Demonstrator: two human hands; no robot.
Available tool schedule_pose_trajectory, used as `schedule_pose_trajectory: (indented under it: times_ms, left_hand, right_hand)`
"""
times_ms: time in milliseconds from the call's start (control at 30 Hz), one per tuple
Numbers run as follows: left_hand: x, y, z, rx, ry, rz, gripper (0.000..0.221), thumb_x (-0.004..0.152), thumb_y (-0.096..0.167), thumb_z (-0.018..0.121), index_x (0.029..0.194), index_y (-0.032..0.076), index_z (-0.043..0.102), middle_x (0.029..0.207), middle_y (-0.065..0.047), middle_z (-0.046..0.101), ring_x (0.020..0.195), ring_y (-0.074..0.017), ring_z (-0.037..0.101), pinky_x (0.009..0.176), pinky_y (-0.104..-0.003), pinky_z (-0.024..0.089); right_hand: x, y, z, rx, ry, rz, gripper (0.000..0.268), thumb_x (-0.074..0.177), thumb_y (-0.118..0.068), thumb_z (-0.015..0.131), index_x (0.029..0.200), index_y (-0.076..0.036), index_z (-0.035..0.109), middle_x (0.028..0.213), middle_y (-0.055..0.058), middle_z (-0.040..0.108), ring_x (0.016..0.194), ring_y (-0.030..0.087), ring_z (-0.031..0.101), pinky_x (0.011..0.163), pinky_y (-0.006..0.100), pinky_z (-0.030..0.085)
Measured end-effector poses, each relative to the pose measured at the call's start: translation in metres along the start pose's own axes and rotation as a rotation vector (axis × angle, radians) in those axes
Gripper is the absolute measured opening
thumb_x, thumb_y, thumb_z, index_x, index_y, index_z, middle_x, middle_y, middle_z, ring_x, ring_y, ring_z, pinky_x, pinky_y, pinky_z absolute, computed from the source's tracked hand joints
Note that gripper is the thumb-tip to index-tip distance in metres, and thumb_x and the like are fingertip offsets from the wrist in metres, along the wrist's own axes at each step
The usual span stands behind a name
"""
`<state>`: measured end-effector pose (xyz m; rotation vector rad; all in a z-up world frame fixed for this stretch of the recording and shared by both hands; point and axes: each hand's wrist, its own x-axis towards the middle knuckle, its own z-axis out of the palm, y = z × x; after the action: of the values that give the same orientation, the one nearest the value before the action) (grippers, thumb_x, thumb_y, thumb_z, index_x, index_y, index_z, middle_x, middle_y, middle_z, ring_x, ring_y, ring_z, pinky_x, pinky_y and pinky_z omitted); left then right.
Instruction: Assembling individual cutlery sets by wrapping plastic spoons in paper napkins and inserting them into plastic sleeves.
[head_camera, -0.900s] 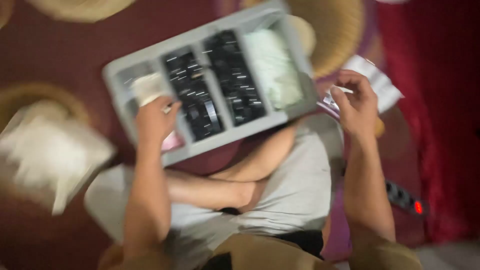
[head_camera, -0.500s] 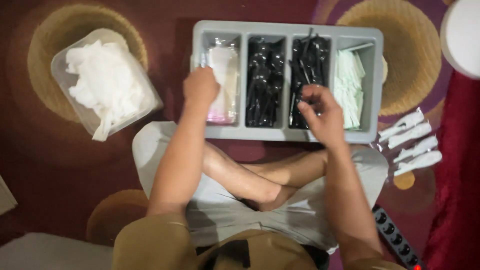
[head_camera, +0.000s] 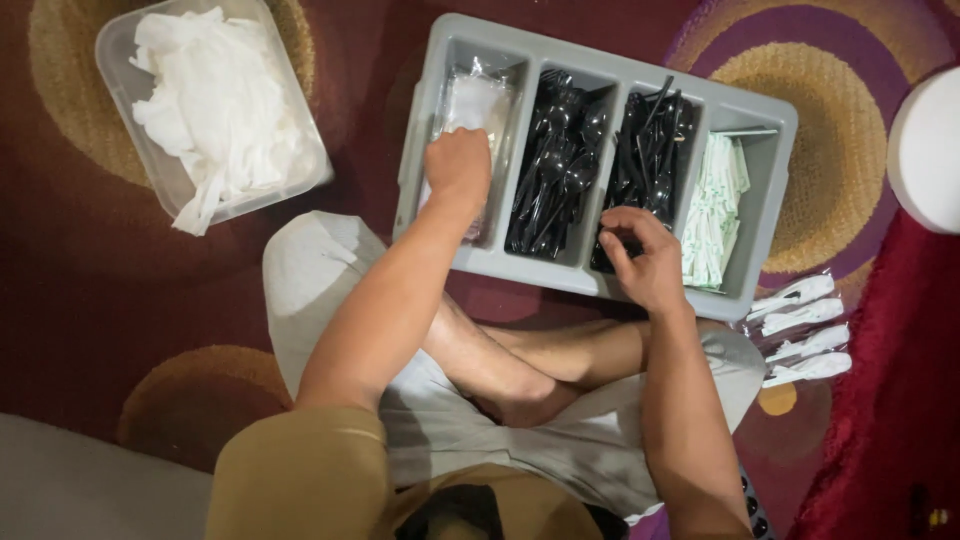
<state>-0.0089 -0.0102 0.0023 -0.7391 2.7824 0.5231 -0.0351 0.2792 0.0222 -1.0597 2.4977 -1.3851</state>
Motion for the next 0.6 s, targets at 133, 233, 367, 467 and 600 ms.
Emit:
schedule_pose_trajectory:
  times_ms: [133, 233, 367, 467, 600]
  left_hand:
    - [0.011, -0.011, 0.003, 0.010, 0.011, -0.006, 0.031, 0.093, -0.004, 0.048, 0.088, 0.003, 0.078, 0.084, -0.019, 0.076, 0.089, -0.0412, 0.077, 0.074, -0.056, 0.061]
    - [0.011, -0.017, 0.002, 0.007, 0.020, -0.016, 0.029, 0.092, -0.002, 0.051, 0.088, 0.003, 0.079, 0.083, -0.019, 0.076, 0.089, -0.0407, 0.077, 0.073, -0.056, 0.061]
    - [0.008, -0.023, -0.005, -0.048, 0.008, -0.010, 0.024, 0.092, 0.001, 0.055, 0.090, 0.001, 0.078, 0.080, -0.022, 0.074, 0.084, -0.0418, 0.076, 0.071, -0.056, 0.061]
    - [0.008, -0.027, -0.007, -0.127, 0.029, -0.002, 0.020, 0.092, 0.003, 0.059, 0.099, -0.003, 0.077, 0.084, -0.026, 0.074, 0.086, -0.0452, 0.075, 0.072, -0.057, 0.061]
    - [0.006, -0.023, -0.026, -0.298, -0.003, -0.037, 0.041, 0.097, 0.004, 0.058, 0.137, 0.013, 0.065, 0.111, -0.020, 0.069, 0.093, -0.0377, 0.070, 0.075, -0.047, 0.059]
  right_hand:
    - [-0.003, 0.007, -0.002, 0.001, 0.004, 0.010, 0.010, 0.097, -0.011, 0.075, 0.106, -0.007, 0.075, 0.105, 0.011, 0.075, 0.090, 0.031, 0.073, 0.075, 0.038, 0.060]
    - [-0.004, 0.004, -0.003, -0.012, 0.000, 0.000, 0.009, 0.098, -0.013, 0.075, 0.105, -0.008, 0.076, 0.104, 0.010, 0.075, 0.091, 0.031, 0.074, 0.075, 0.039, 0.060]
    - [0.000, 0.006, -0.003, -0.005, -0.007, -0.028, 0.008, 0.097, -0.010, 0.075, 0.105, -0.008, 0.076, 0.105, 0.011, 0.076, 0.094, 0.034, 0.074, 0.078, 0.042, 0.059]
    - [0.001, 0.007, -0.003, -0.020, -0.021, -0.047, 0.007, 0.098, -0.010, 0.074, 0.104, -0.008, 0.076, 0.105, 0.011, 0.075, 0.095, 0.035, 0.073, 0.078, 0.042, 0.058]
    - [0.000, -0.002, -0.007, -0.014, -0.125, -0.025, 0.014, 0.104, -0.011, 0.064, 0.112, 0.000, 0.069, 0.116, 0.014, 0.070, 0.109, 0.027, 0.068, 0.095, 0.035, 0.056]
